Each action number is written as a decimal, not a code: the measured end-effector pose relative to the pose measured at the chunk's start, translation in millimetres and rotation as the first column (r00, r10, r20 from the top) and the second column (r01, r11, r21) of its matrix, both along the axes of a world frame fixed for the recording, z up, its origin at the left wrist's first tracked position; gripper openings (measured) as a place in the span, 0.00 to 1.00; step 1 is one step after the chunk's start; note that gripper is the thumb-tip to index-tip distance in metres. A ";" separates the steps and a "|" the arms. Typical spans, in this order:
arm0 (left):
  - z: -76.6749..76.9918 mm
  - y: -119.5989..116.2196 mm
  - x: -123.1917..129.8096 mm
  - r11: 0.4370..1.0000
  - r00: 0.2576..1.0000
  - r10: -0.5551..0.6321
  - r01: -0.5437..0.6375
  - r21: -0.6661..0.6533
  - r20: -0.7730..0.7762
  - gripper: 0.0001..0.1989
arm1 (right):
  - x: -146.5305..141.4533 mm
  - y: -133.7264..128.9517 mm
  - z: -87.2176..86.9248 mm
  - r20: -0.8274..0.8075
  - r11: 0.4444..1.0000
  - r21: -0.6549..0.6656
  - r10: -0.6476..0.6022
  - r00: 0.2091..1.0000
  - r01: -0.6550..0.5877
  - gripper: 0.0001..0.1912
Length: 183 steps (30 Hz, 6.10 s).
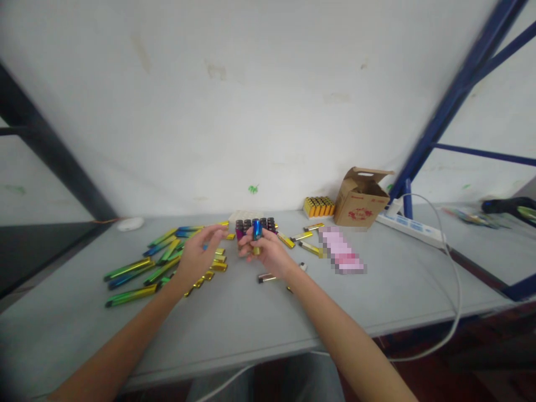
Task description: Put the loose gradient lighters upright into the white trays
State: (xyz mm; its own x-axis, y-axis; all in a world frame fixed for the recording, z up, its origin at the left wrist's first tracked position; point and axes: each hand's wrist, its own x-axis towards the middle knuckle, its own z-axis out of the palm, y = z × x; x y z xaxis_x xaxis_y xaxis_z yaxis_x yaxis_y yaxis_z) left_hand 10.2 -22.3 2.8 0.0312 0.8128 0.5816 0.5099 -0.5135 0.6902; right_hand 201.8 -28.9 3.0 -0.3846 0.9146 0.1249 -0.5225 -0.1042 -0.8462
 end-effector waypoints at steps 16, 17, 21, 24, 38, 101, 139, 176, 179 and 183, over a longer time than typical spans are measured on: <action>0.3 -2.9 0.9 0.998 0.991 -0.056 0.057 -0.002 -0.119 0.20 | 20.3 2.9 11.4 -0.305 0.925 -0.178 0.271 0.913 -0.334 0.30; -0.3 -2.7 0.9 0.998 0.990 -0.056 0.057 0.001 -0.126 0.20 | 20.4 2.9 11.4 -0.304 0.923 -0.177 0.280 0.911 -0.343 0.32; -1.7 -2.0 0.4 0.998 0.988 -0.056 0.058 0.009 -0.142 0.20 | 19.2 3.3 9.7 -0.290 0.915 -0.167 0.312 0.905 -0.368 0.33; -1.6 -1.9 0.0 0.997 0.986 -0.067 0.071 0.019 -0.151 0.20 | 18.2 3.2 7.8 -0.259 0.913 -0.136 0.343 0.903 -0.386 0.32; -3.4 -1.4 0.2 0.996 0.977 -0.082 0.085 0.010 -0.199 0.22 | 9.1 5.1 2.4 -0.066 0.947 -0.171 0.263 0.963 -0.270 0.26; -10.8 5.8 -2.0 0.996 0.956 -0.021 0.047 0.081 -0.291 0.15 | 3.3 -4.1 5.8 0.039 0.979 -0.110 0.178 0.983 -0.173 0.21; -17.2 17.6 -13.1 0.992 0.908 0.126 -0.125 0.027 -0.399 0.14 | -7.9 32.7 -14.7 0.264 0.198 0.958 -0.889 0.375 -0.206 0.09; -38.8 22.4 -5.4 1.000 0.844 -0.011 0.012 -0.002 -0.536 0.14 | 85.5 69.1 -25.3 0.755 0.732 0.651 -0.597 0.273 -0.200 0.45; -39.3 22.7 -6.3 1.000 0.846 -0.025 0.025 -0.007 -0.533 0.14 | 80.7 69.4 -26.8 0.776 0.712 0.631 -0.587 0.232 -0.309 0.41; -40.3 23.6 -7.4 0.999 0.849 -0.032 0.029 -0.013 -0.528 0.13 | 76.9 67.2 -25.4 0.782 0.720 0.623 -0.576 0.237 -0.304 0.42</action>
